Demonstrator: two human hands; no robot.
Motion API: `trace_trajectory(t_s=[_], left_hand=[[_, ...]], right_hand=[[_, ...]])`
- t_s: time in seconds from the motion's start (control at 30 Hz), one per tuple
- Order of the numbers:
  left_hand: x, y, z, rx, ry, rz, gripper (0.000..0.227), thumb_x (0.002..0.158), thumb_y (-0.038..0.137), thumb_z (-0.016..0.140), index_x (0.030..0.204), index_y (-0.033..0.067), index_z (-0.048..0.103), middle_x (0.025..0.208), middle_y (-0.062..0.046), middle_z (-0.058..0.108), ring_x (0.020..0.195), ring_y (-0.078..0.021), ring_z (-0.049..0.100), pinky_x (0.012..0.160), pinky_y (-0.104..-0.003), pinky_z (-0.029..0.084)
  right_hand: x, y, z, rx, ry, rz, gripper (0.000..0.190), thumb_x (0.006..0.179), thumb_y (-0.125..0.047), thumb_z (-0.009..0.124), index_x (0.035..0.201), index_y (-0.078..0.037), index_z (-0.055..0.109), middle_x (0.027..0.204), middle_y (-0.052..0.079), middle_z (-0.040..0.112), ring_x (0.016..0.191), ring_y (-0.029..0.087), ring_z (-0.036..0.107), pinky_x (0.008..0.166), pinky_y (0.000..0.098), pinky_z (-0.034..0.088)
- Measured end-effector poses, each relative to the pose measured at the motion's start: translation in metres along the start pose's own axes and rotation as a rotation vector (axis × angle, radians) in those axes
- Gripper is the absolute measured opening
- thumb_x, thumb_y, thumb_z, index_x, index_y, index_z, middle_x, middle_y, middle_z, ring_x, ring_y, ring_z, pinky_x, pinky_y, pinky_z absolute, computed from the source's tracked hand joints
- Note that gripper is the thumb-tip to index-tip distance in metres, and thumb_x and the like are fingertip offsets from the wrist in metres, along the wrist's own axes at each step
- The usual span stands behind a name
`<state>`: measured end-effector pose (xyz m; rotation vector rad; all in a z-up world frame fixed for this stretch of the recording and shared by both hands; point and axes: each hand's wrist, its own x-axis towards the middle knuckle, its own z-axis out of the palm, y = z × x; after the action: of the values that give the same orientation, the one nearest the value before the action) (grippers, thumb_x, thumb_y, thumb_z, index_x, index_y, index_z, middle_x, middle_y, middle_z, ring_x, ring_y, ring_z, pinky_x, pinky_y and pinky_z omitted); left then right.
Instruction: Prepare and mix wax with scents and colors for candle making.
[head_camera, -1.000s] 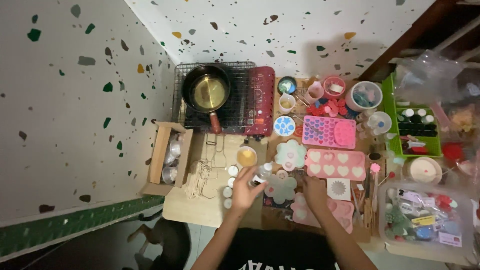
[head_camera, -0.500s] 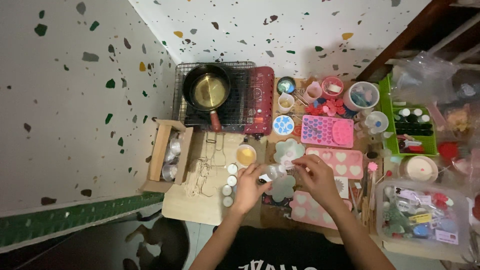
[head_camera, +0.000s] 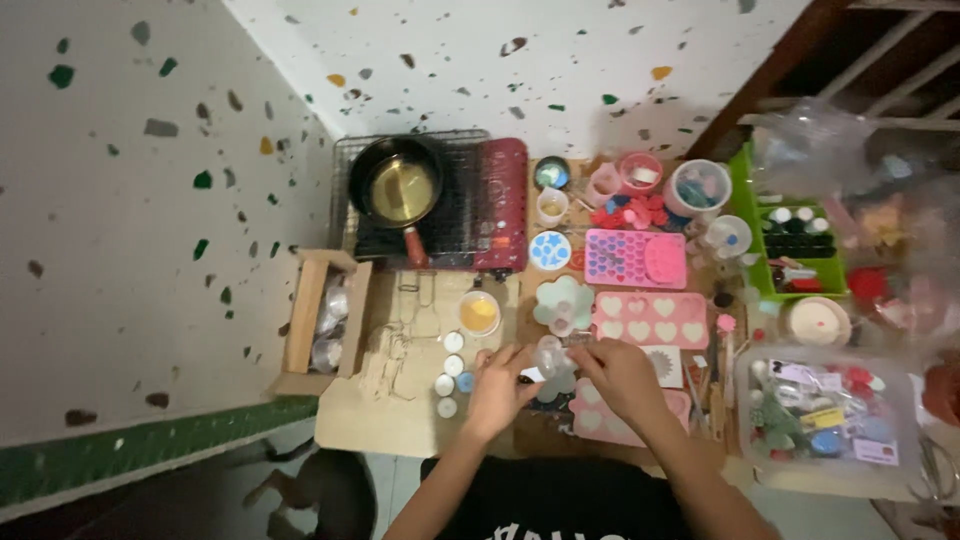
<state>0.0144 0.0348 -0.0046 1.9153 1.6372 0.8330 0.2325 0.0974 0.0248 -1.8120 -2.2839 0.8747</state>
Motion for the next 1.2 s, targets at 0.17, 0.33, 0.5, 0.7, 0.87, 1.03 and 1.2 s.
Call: trace_trajectory(t_s=[0.17,0.33,0.5,0.7,0.87,1.03,1.2], left_hand=[[0.003,-0.006,0.025,-0.041,-0.029,0.072,0.048,0.068,0.018,0.086,0.114,0.0129,0.073,0.118,-0.007,0.070,0.108,-0.0281,0.066,0.091,-0.044,0.041],[0.014,0.016,0.052,0.006,-0.074,0.042,0.060,0.068,0.024,0.088,0.123,0.0075,0.068,0.113,-0.009,0.069,0.106,-0.0287,0.065,0.091,-0.044,0.042],[0.043,0.078,0.039,-0.027,0.074,0.131,0.070,0.069,0.028,0.090,0.131,0.0067,0.066,0.123,-0.012,0.067,0.110,-0.0351,0.063,0.091,-0.048,0.041],[0.048,0.078,0.019,-0.508,0.136,-0.129,0.066,0.082,0.019,0.075,0.142,0.0055,0.051,0.135,-0.012,0.058,0.101,-0.0236,0.066,0.083,-0.040,0.059],[0.012,0.002,0.030,-0.249,0.293,-0.309,0.016,0.096,0.016,0.066,0.105,0.0033,0.068,0.099,-0.013,0.069,0.076,-0.0239,0.067,0.067,-0.037,0.054],[-0.019,-0.037,0.030,-0.155,0.364,-0.483,0.020,0.102,0.018,0.056,0.093,0.0030,0.067,0.075,-0.015,0.068,0.068,-0.0273,0.068,0.064,-0.040,0.052],[-0.029,-0.047,0.041,-0.072,0.348,-0.698,0.019,0.103,0.021,0.055,0.099,0.0055,0.065,0.071,-0.016,0.068,0.064,-0.0283,0.068,0.064,-0.041,0.052]], right_hand=[[-0.014,0.024,0.013,0.474,0.183,-0.190,0.031,0.084,-0.015,0.071,0.112,-0.003,0.071,0.085,0.010,0.073,0.069,0.023,0.071,0.062,0.0361,0.056],[-0.020,0.048,0.008,0.518,0.253,0.027,0.017,0.089,-0.015,0.073,0.100,-0.002,0.075,0.074,0.010,0.074,0.062,0.020,0.069,0.059,0.0341,0.055],[-0.019,0.085,-0.046,0.582,0.316,0.173,0.018,0.092,-0.018,0.067,0.099,-0.003,0.075,0.079,0.009,0.077,0.069,0.017,0.072,0.063,0.0324,0.057],[0.027,0.171,-0.101,0.256,0.630,0.177,0.025,0.098,-0.023,0.067,0.102,0.000,0.074,0.085,0.019,0.073,0.075,0.029,0.072,0.069,0.0411,0.054],[0.085,0.252,-0.069,0.041,0.688,0.066,0.019,0.096,-0.016,0.065,0.098,0.002,0.072,0.086,0.025,0.070,0.080,0.041,0.069,0.074,0.0496,0.054],[0.108,0.286,-0.042,-0.090,0.659,0.058,0.020,0.100,-0.016,0.063,0.094,0.003,0.068,0.090,0.027,0.069,0.086,0.046,0.068,0.078,0.0542,0.053],[0.108,0.284,-0.039,-0.089,0.675,0.129,0.021,0.098,-0.019,0.063,0.096,0.000,0.070,0.094,0.026,0.071,0.085,0.046,0.068,0.074,0.0553,0.054]])
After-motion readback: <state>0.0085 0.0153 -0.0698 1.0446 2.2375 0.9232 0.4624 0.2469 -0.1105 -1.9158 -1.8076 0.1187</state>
